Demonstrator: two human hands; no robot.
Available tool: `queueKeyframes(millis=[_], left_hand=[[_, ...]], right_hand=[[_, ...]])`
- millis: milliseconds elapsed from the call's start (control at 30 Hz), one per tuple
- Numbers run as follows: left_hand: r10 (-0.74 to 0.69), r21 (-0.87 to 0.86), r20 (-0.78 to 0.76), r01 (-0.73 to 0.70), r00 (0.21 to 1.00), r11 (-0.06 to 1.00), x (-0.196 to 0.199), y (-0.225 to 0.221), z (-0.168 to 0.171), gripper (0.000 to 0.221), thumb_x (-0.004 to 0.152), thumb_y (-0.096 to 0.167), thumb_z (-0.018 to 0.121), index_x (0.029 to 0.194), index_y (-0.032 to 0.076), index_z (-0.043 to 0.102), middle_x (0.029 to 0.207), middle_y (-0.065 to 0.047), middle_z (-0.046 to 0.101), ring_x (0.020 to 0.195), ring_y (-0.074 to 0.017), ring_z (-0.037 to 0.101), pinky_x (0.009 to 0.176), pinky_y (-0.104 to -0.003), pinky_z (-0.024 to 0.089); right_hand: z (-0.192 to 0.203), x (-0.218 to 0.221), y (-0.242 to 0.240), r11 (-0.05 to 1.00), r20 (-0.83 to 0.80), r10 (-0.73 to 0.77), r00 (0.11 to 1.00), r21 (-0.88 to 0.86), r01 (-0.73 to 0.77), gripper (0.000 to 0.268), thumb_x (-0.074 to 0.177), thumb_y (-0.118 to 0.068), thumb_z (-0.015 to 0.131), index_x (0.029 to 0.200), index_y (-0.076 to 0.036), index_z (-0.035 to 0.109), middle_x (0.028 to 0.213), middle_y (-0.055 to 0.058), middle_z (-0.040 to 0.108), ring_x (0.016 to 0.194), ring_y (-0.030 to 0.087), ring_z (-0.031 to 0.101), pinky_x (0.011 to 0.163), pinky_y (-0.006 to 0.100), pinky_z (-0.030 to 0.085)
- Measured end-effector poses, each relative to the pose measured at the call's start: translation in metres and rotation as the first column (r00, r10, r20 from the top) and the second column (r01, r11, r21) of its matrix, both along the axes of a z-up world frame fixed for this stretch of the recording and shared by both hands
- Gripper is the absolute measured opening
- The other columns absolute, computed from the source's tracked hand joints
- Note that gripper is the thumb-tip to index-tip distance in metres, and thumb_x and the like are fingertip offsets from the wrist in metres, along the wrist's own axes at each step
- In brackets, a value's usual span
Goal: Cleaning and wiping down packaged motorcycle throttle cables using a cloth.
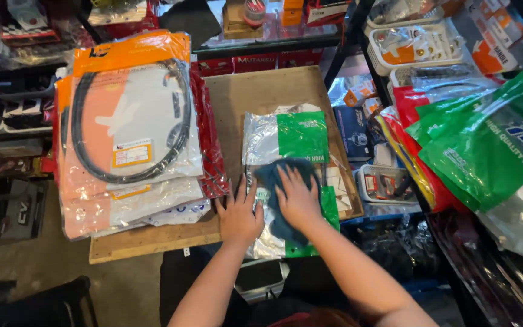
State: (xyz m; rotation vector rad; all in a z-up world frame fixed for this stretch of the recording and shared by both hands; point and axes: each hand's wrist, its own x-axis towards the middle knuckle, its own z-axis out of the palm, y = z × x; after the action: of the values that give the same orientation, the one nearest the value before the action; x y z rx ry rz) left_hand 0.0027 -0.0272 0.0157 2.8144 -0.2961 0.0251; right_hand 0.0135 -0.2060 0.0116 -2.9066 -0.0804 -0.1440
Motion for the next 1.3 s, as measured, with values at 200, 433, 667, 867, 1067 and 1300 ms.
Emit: queueKeyframes(millis=[200,433,667,867,1067,1300], left_hand=[[0.003,-0.010,0.053,-0.003,0.999,1.000,0.002,-0.001,-0.005,0.058,0.096,0.042,0.039,0.152,0.032,0.045,0.165,0.001,0.035,0.150,-0.0376,0.030,0.111,-0.070,0.021],[0.010,-0.034,0.102,-0.006,0.995,0.999,-0.001,-0.001,-0.022,0.052,0.093,0.041,0.042,0.141,0.027,0.056,0.159,-0.002,0.044,0.147,-0.0382,0.035,0.110,-0.071,0.024],[-0.007,-0.046,0.258,0.019,0.966,0.999,-0.002,0.001,-0.030,0.024,0.084,0.034,0.049,0.098,0.020,0.061,0.145,-0.005,0.056,0.147,-0.0345,0.038,0.106,-0.069,0.029],[-0.062,-0.067,0.301,0.086,0.952,0.994,-0.005,0.004,-0.030,0.031,0.081,0.028,0.053,0.111,0.022,0.060,0.155,-0.002,0.046,0.149,-0.0306,0.034,0.111,-0.064,0.029],[-0.077,-0.255,0.447,0.209,0.891,0.944,-0.004,0.012,-0.042,0.039,0.083,0.018,0.051,0.119,0.026,0.066,0.140,0.002,0.058,0.136,-0.0240,0.050,0.108,-0.047,0.041],[0.274,-0.575,0.799,0.546,0.536,0.609,-0.055,0.075,0.156,0.031,0.101,0.017,0.039,0.106,-0.003,0.063,0.111,-0.018,0.067,0.106,-0.0313,0.066,0.099,-0.041,0.056]], right_hand=[[-0.024,0.114,-0.006,0.995,0.046,-0.101,0.994,0.027,0.100,0.056,0.104,-0.042,0.044,0.158,-0.031,0.037,0.160,0.005,0.045,0.149,0.027,0.040,0.117,0.067,0.023],[-0.006,0.125,0.046,0.971,0.004,-0.208,0.978,0.117,0.206,0.066,0.099,-0.040,0.052,0.160,-0.025,0.034,0.163,0.011,0.039,0.152,0.035,0.033,0.116,0.071,0.022],[-0.014,0.064,0.046,0.977,0.089,0.032,0.996,0.205,-0.050,0.059,0.105,-0.048,0.046,0.160,-0.028,0.036,0.156,0.009,0.047,0.148,0.031,0.041,0.119,0.062,0.026],[0.007,0.004,0.007,0.990,-0.122,0.019,0.992,0.141,-0.002,0.063,0.104,-0.048,0.045,0.163,-0.032,0.027,0.161,0.008,0.040,0.151,0.029,0.035,0.120,0.060,0.024],[0.023,-0.015,-0.029,0.999,-0.363,0.049,0.931,0.006,-0.051,0.071,0.099,-0.052,0.050,0.162,-0.042,0.020,0.167,0.005,0.028,0.155,0.028,0.026,0.119,0.066,0.020],[0.011,-0.033,-0.041,0.990,-0.135,0.134,0.982,0.070,-0.125,0.065,0.103,-0.053,0.047,0.162,-0.034,0.027,0.162,0.006,0.038,0.153,0.025,0.031,0.122,0.061,0.016]])
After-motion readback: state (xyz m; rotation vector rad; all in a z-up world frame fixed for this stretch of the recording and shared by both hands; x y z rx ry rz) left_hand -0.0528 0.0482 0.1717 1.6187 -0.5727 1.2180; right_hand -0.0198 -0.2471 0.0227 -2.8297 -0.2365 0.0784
